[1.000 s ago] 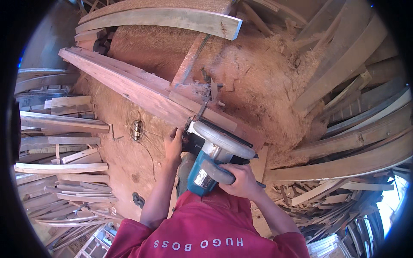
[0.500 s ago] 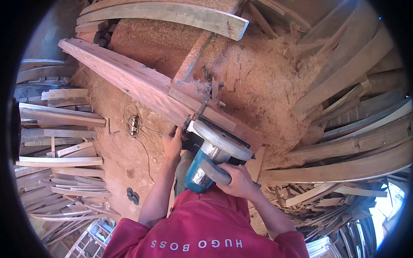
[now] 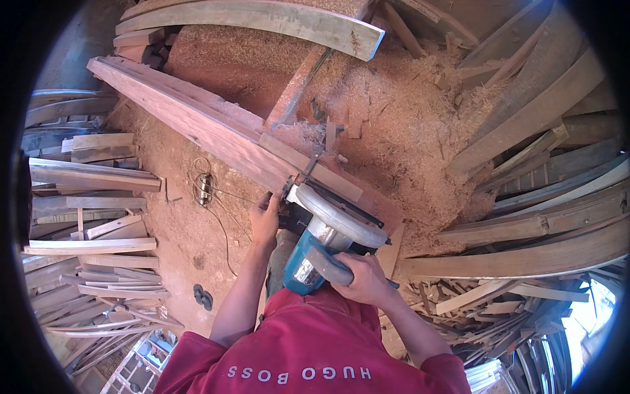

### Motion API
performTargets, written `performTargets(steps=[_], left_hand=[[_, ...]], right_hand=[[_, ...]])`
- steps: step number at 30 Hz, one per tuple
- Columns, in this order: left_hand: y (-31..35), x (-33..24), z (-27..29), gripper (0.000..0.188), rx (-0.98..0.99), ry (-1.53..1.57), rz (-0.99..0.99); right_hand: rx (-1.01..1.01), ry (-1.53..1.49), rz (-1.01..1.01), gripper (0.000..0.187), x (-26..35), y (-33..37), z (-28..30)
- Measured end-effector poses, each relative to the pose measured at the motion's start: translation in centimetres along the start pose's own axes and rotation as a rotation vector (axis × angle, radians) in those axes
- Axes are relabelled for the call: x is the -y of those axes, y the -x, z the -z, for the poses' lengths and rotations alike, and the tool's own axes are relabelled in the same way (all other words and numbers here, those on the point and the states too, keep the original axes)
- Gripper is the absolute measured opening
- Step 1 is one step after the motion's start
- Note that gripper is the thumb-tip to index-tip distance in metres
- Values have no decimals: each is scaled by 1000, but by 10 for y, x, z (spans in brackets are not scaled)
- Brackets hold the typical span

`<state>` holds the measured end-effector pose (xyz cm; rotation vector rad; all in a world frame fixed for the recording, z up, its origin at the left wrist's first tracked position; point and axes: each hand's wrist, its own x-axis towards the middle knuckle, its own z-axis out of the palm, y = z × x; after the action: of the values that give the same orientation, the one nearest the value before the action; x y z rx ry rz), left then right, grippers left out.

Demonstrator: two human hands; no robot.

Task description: The person picks up a long piece of lumber, places it across supports, and then uses a circular saw to cut a small section off the end.

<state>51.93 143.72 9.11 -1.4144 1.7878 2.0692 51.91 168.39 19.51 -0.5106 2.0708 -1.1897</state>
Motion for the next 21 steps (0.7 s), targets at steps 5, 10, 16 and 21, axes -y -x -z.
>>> performTargets(steps=[5, 10, 16, 21], left_hand=[[-5, 1, 5, 34, -10, -42, -6], [-9, 6, 8, 40, -3, -12, 4], [-11, 0, 10, 42, 9, -15, 12], [-19, 4, 16, 37, -23, -69, -19]], right_hand=[[8, 12, -3, 42, 2, -4, -2], [6, 3, -1, 41, 8, -7, -1], [13, -2, -18, 41, 10, -10, -2], [-13, -9, 2, 41, 10, -15, -7]])
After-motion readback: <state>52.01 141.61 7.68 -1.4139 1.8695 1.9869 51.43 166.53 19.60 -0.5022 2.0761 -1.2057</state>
